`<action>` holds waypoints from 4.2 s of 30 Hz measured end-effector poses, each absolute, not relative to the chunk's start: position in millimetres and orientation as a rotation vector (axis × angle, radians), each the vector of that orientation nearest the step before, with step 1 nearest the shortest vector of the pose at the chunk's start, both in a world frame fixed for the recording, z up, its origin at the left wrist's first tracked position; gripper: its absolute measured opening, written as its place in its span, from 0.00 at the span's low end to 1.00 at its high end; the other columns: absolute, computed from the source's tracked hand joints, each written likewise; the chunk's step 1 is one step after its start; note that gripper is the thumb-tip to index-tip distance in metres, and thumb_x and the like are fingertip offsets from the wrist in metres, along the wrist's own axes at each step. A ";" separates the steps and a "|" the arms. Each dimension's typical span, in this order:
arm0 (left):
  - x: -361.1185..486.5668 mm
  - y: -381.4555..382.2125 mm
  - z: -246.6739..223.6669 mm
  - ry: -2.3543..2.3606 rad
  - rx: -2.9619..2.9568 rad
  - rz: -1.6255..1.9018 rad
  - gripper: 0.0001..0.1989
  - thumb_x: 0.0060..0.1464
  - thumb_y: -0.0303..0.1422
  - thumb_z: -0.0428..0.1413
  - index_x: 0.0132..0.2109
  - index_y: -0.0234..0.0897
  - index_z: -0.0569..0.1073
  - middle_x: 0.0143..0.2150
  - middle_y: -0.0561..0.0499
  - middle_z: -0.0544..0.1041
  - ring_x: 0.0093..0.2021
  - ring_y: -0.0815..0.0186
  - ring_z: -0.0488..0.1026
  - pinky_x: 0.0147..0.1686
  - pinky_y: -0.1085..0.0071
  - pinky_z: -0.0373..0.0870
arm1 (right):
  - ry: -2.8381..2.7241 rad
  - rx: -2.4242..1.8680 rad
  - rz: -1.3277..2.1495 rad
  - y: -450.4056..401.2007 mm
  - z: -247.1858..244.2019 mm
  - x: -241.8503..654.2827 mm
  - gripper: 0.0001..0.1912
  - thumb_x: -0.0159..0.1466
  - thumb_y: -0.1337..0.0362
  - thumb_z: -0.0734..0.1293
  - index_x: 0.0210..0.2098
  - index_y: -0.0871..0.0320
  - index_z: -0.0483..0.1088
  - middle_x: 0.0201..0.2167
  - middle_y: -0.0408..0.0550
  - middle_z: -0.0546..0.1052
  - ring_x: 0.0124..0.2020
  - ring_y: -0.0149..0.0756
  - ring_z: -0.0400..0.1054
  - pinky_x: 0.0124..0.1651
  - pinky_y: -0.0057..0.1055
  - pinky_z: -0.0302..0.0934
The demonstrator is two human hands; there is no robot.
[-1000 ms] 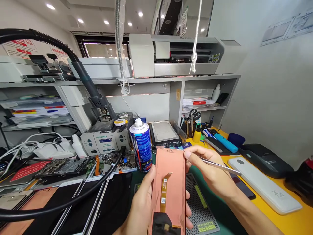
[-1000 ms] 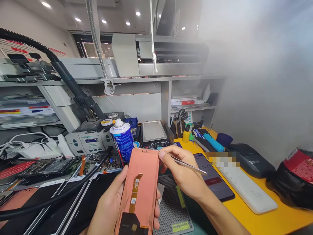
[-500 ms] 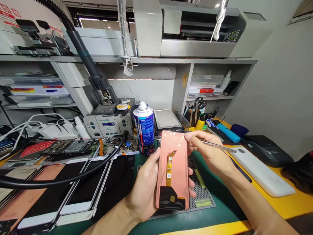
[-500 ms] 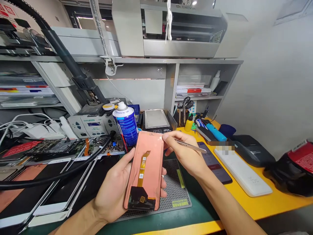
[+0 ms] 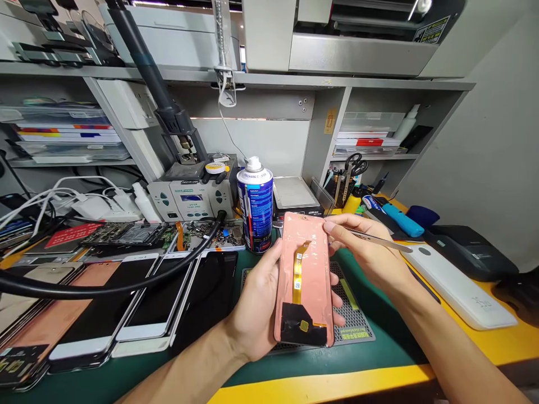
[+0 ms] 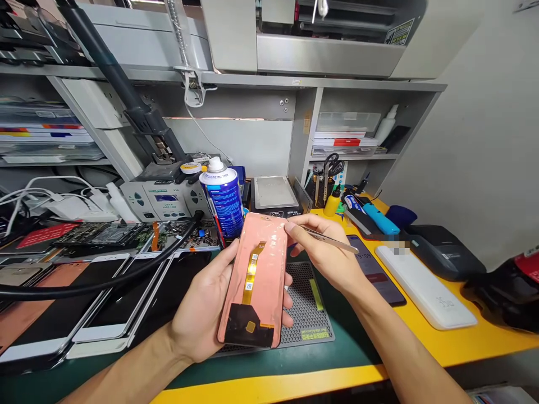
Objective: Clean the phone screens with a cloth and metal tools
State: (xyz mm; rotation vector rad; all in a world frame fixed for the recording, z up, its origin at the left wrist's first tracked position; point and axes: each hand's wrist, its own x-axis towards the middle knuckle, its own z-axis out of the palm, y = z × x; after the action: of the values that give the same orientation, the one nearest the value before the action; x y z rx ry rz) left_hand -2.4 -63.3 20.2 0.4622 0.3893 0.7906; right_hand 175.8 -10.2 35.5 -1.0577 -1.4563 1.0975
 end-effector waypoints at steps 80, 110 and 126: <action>8.6 -67.5 -6.3 1.317 1.670 1.388 0.28 0.47 0.33 0.62 0.56 0.41 0.65 0.49 0.47 0.76 0.48 0.57 0.74 0.49 0.56 0.72 | -1.540 -0.547 1.364 -17.5 36.1 186.6 0.42 0.50 0.46 0.77 0.60 0.51 0.63 0.63 0.55 0.66 0.64 0.55 0.57 0.64 0.47 0.52; 4.5 -67.4 -18.2 1.466 2.248 1.734 0.32 0.49 0.33 0.61 0.60 0.35 0.62 0.54 0.41 0.70 0.55 0.56 0.70 0.52 0.58 0.73 | -1.383 -0.546 1.494 -19.5 37.2 191.9 0.31 0.52 0.55 0.73 0.55 0.54 0.72 0.60 0.56 0.71 0.65 0.61 0.55 0.59 0.53 0.56; 2.5 -71.7 -2.6 1.617 2.416 1.880 0.31 0.44 0.28 0.64 0.56 0.29 0.66 0.49 0.37 0.71 0.49 0.52 0.69 0.49 0.52 0.67 | -1.173 -0.720 1.421 -18.4 41.7 189.4 0.10 0.52 0.65 0.69 0.33 0.57 0.81 0.31 0.48 0.82 0.32 0.41 0.72 0.39 0.36 0.63</action>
State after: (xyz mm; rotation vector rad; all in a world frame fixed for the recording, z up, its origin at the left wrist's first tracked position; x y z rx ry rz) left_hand 2.5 -71.7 -2.6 2.4158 1.6168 1.8798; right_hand 189.4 -18.4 41.7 -0.7202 -1.1728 1.4212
